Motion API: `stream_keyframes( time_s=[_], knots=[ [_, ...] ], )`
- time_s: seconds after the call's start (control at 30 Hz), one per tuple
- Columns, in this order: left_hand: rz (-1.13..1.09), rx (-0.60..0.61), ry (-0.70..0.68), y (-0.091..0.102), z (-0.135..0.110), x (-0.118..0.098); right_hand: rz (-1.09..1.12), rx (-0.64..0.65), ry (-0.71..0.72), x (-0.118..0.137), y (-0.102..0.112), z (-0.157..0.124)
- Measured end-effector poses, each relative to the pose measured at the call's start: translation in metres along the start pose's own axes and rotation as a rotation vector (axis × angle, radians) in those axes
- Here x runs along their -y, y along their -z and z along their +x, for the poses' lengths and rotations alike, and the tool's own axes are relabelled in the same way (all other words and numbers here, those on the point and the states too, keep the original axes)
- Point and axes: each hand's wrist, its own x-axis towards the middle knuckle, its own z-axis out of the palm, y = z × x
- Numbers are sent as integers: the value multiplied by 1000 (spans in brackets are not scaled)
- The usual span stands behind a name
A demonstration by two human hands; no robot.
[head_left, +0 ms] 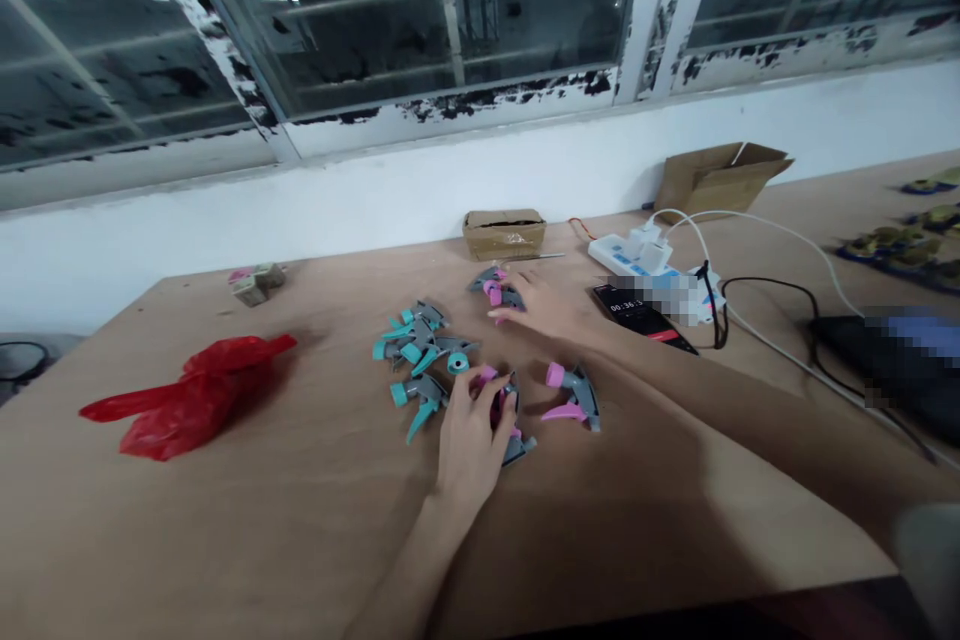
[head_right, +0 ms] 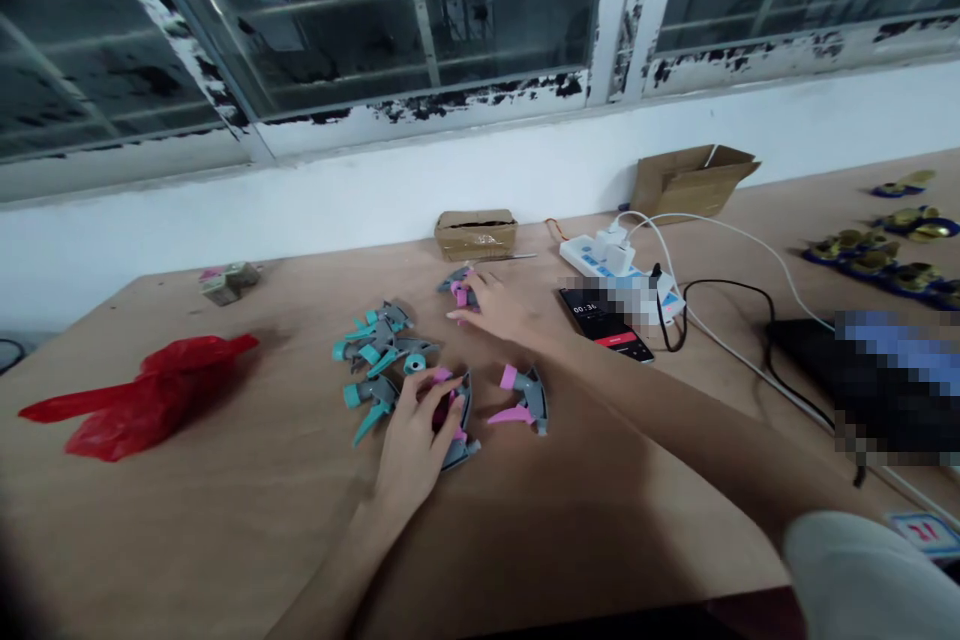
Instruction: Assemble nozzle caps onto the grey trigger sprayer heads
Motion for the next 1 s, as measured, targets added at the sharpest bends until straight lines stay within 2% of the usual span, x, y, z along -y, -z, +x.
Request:
stream_keyframes(
  time_s=[0.1,0.17,0.23,0.43,0.57,0.63,0.7,0.87,1.0],
  knots=[
    [-16,-2,0,0,0,1,-61,24,64,-5,-29,38],
    [-14,-2,-2,0,0,2,-103,29,85,-8,-41,46],
    [-4,-1,-6,-1,0,2,-146,17,86,-13,-46,43],
    [31,-16,-47,-5,-1,3,-237,-54,-5,-51,-33,11],
    [42,-19,-65,-5,0,2,-234,-43,-65,-70,-19,3],
    [43,-7,-63,-4,0,1,-210,-31,-66,-65,-10,-2],
    [41,1,-60,-2,1,1,-181,-26,-56,-50,1,-14],
    [66,-14,-78,-2,1,0,-112,70,37,1,28,-80],
    [168,-11,-133,-10,3,-8,4,140,36,14,28,-125]
  ],
)
